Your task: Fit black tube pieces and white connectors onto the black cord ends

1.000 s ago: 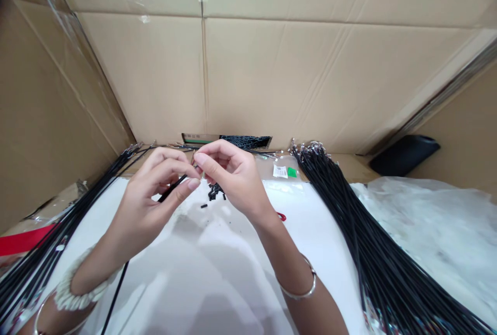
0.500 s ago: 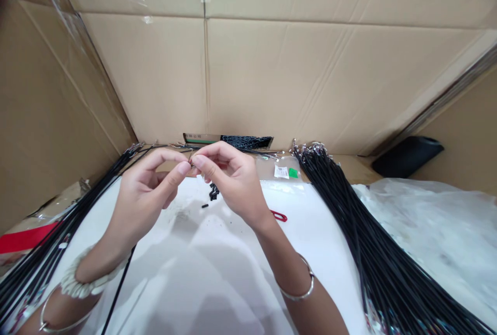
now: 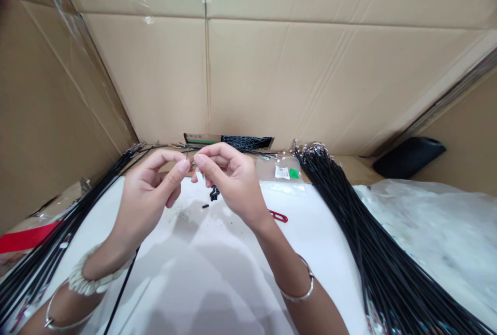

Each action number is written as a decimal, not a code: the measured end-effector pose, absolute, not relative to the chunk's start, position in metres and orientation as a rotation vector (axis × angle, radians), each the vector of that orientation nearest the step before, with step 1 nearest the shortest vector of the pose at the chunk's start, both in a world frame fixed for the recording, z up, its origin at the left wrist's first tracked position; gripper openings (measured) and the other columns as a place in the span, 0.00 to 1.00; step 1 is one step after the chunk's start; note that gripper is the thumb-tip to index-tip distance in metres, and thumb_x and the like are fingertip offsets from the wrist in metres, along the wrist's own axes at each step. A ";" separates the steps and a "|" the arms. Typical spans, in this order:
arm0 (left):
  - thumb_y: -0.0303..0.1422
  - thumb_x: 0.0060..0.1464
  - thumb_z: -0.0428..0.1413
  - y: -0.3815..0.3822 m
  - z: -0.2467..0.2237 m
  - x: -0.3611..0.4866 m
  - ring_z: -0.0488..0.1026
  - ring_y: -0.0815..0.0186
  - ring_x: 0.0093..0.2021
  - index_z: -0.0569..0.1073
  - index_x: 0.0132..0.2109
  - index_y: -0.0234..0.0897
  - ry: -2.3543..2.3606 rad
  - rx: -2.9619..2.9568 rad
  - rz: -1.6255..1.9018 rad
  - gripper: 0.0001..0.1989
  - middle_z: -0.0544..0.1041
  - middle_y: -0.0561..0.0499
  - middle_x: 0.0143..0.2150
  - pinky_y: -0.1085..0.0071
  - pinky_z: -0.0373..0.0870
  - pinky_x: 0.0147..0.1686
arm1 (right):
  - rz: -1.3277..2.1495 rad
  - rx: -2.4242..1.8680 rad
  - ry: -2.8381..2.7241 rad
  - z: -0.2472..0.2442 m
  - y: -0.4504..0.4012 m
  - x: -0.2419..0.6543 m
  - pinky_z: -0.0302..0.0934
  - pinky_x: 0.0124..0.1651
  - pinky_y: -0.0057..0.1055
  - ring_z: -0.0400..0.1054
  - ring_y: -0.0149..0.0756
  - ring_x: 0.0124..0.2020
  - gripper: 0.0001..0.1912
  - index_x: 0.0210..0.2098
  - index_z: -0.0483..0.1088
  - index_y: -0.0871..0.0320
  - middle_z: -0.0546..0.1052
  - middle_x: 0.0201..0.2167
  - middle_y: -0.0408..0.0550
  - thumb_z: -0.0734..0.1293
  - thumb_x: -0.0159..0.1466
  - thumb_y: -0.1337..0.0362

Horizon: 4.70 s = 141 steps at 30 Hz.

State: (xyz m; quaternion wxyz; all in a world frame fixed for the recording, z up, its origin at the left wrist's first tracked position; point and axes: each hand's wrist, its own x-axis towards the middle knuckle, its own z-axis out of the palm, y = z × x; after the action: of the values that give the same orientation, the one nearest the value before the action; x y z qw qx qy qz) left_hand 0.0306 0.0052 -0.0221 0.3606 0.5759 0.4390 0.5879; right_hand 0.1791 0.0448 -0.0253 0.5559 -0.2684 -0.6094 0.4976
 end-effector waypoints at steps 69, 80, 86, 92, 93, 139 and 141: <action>0.32 0.61 0.61 0.011 -0.024 0.025 0.59 0.77 0.23 0.78 0.35 0.38 1.050 1.713 1.611 0.05 0.71 0.51 0.39 0.78 0.56 0.18 | 1.378 -0.658 -1.360 -0.034 0.057 0.182 0.60 0.29 0.26 0.63 0.26 0.25 0.13 0.30 0.75 0.57 0.72 0.25 0.38 0.77 0.59 0.55; 0.29 0.65 0.58 0.018 -0.028 0.014 0.72 0.69 0.40 0.78 0.39 0.40 1.087 2.155 1.505 0.05 0.72 0.48 0.45 0.78 0.68 0.32 | 1.326 -0.693 -1.369 -0.035 0.056 0.182 0.59 0.29 0.26 0.63 0.25 0.25 0.14 0.31 0.74 0.57 0.73 0.26 0.38 0.77 0.59 0.53; 0.27 0.65 0.57 0.020 -0.029 0.011 0.72 0.68 0.44 0.77 0.40 0.39 1.120 2.255 1.565 0.05 0.72 0.47 0.47 0.77 0.69 0.33 | 1.312 -0.722 -1.343 -0.030 0.054 0.187 0.61 0.31 0.26 0.65 0.27 0.26 0.12 0.35 0.74 0.56 0.76 0.28 0.40 0.74 0.63 0.55; 0.29 0.65 0.58 0.021 -0.028 0.007 0.72 0.66 0.44 0.78 0.40 0.40 1.200 2.185 1.612 0.04 0.72 0.47 0.47 0.76 0.68 0.31 | 1.247 -0.800 -1.570 -0.018 0.045 0.196 0.65 0.36 0.27 0.69 0.28 0.30 0.09 0.32 0.75 0.57 0.77 0.29 0.42 0.74 0.62 0.58; 0.29 0.65 0.58 0.021 -0.028 0.007 0.72 0.66 0.45 0.78 0.40 0.40 1.204 2.187 1.615 0.04 0.72 0.47 0.47 0.76 0.68 0.30 | 1.234 -0.803 -1.588 -0.018 0.045 0.196 0.65 0.37 0.28 0.70 0.29 0.31 0.09 0.32 0.75 0.57 0.78 0.30 0.42 0.75 0.61 0.59; 0.25 0.64 0.55 0.017 -0.029 0.010 0.61 0.78 0.23 0.73 0.42 0.34 1.451 2.743 1.674 0.02 0.73 0.41 0.52 0.72 0.67 0.28 | 1.483 -0.759 -1.483 -0.026 0.058 0.196 0.59 0.34 0.28 0.66 0.27 0.28 0.12 0.30 0.76 0.57 0.77 0.26 0.41 0.76 0.60 0.56; 0.25 0.64 0.56 0.018 -0.030 0.010 0.60 0.78 0.23 0.73 0.42 0.33 1.443 2.752 1.670 0.02 0.73 0.40 0.52 0.72 0.67 0.28 | 1.443 -0.787 -1.491 -0.025 0.056 0.195 0.60 0.34 0.28 0.67 0.28 0.28 0.12 0.29 0.76 0.57 0.77 0.25 0.41 0.76 0.60 0.56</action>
State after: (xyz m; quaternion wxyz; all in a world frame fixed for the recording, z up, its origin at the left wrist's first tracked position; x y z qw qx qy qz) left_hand 0.0098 0.0177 -0.0299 -0.1918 0.7657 0.4014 0.4645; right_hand 0.1951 0.0557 -0.0246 0.4450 -0.3175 -0.6018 0.5823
